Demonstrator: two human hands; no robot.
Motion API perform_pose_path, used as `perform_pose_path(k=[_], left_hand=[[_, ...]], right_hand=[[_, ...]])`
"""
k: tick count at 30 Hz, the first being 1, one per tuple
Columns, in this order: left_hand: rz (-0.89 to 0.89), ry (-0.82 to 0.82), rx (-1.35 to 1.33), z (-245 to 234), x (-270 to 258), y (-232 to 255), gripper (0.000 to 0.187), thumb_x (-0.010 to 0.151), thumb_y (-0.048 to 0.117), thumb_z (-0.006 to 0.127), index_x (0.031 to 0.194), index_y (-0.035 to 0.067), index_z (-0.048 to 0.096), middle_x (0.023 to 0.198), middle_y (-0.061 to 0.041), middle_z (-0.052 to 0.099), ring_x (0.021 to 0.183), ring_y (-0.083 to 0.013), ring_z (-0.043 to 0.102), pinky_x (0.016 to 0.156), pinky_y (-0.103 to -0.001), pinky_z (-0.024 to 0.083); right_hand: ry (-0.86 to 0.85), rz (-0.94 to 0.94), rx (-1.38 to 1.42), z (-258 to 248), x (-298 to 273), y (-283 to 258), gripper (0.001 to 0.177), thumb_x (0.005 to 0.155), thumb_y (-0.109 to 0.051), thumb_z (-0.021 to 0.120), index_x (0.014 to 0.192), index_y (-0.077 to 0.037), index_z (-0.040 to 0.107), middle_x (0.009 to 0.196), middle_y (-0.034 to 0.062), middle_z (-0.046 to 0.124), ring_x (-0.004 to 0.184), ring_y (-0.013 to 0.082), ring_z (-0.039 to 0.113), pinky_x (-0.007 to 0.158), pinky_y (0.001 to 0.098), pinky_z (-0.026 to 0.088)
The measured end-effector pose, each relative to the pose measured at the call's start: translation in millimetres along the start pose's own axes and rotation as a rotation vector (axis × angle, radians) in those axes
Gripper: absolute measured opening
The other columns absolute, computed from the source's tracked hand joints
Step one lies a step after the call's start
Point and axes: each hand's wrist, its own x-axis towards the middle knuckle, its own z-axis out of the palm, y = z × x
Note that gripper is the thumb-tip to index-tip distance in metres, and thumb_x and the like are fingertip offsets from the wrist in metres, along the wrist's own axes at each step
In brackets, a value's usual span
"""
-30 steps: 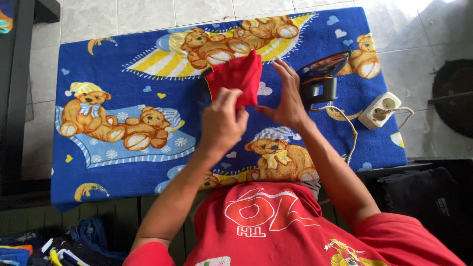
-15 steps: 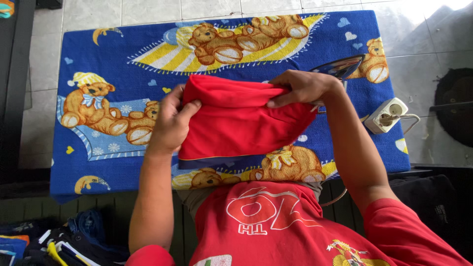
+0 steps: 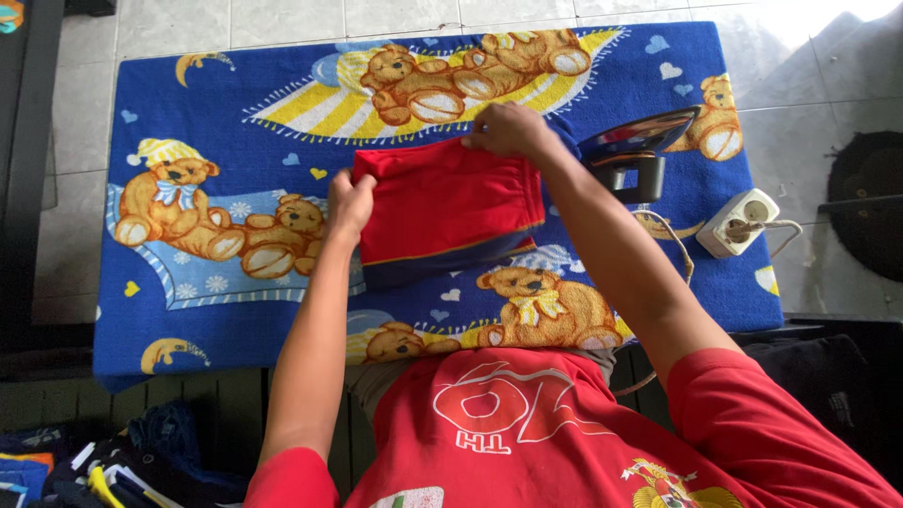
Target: The person irons and folds red and blue clothes on a table and places them in a drawer.
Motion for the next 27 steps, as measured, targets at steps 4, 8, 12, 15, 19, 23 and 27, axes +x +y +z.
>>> perform_pose_path(k=[4, 8, 12, 15, 19, 23, 27], left_hand=[[-0.003, 0.062, 0.185, -7.7, -12.3, 48.4, 0.056, 0.079, 0.037, 0.073, 0.119, 0.001, 0.060, 0.109, -0.018, 0.073, 0.099, -0.0322, 0.071, 0.090, -0.043, 0.054], [0.108, 0.159, 0.560, -6.2, -30.3, 75.9, 0.069, 0.076, 0.051, 0.078, 0.121, 0.003, 0.057, 0.111, -0.023, 0.069, 0.100, -0.0425, 0.067, 0.083, -0.052, 0.053], [0.208, 0.264, 0.728, 6.1, -19.2, 57.7, 0.053, 0.096, 0.054, 0.069, 0.111, 0.004, 0.059, 0.105, -0.022, 0.072, 0.097, -0.0426, 0.070, 0.081, -0.053, 0.055], [0.314, 0.372, 0.764, 13.6, -14.7, 44.7, 0.045, 0.101, 0.048, 0.066, 0.107, 0.004, 0.056, 0.098, -0.020, 0.072, 0.086, -0.0424, 0.071, 0.072, -0.053, 0.055], [0.347, 0.389, 0.706, 15.0, -21.7, 48.1, 0.046, 0.102, 0.046, 0.064, 0.116, 0.003, 0.055, 0.105, -0.019, 0.071, 0.094, -0.0415, 0.070, 0.075, -0.052, 0.054], [0.478, 0.421, 0.667, 13.3, -42.8, 56.9, 0.063, 0.104, 0.046, 0.062, 0.141, -0.003, 0.048, 0.131, -0.024, 0.055, 0.122, -0.0412, 0.057, 0.099, -0.054, 0.049], [0.554, 0.253, 0.683, 22.3, -91.6, 52.6, 0.070, 0.104, 0.047, 0.059, 0.154, 0.000, 0.042, 0.160, -0.024, 0.037, 0.150, -0.0417, 0.034, 0.118, -0.063, 0.030]], right_hand=[[0.309, -0.003, -0.006, 23.1, -19.1, -21.1, 0.046, 0.089, -0.048, 0.070, 0.118, -0.012, 0.070, 0.129, 0.0206, 0.064, 0.119, 0.0384, 0.060, 0.103, 0.0539, 0.047], [0.496, -0.121, -0.009, 57.3, -60.5, -42.4, 0.048, 0.105, -0.042, 0.058, 0.139, -0.008, 0.062, 0.150, 0.0189, 0.055, 0.144, 0.0390, 0.048, 0.128, 0.0536, 0.034], [0.551, -0.176, -0.109, 74.0, -98.6, -58.6, 0.082, 0.095, -0.061, 0.061, 0.154, -0.006, 0.044, 0.161, 0.0250, 0.037, 0.152, 0.0447, 0.025, 0.125, 0.0567, 0.018], [0.509, -0.143, -0.149, 71.2, -99.1, -66.1, 0.091, 0.094, -0.069, 0.057, 0.159, -0.010, 0.035, 0.163, 0.0251, 0.028, 0.153, 0.0428, 0.017, 0.124, 0.0566, 0.012], [0.495, -0.127, -0.085, 65.9, -91.8, -73.4, 0.093, 0.091, -0.067, 0.062, 0.158, -0.010, 0.034, 0.160, 0.0298, 0.025, 0.150, 0.0437, 0.015, 0.121, 0.0560, 0.013], [0.759, -0.121, 0.236, 69.1, -116.2, -59.9, 0.059, 0.099, -0.037, 0.076, 0.147, -0.012, 0.051, 0.152, 0.0171, 0.049, 0.146, 0.0332, 0.039, 0.120, 0.0473, 0.034], [1.336, 0.108, 0.248, 86.5, -185.4, -43.7, 0.044, 0.088, -0.009, 0.083, 0.114, -0.009, 0.048, 0.109, 0.0114, 0.046, 0.108, 0.0262, 0.046, 0.101, 0.0410, 0.038]])
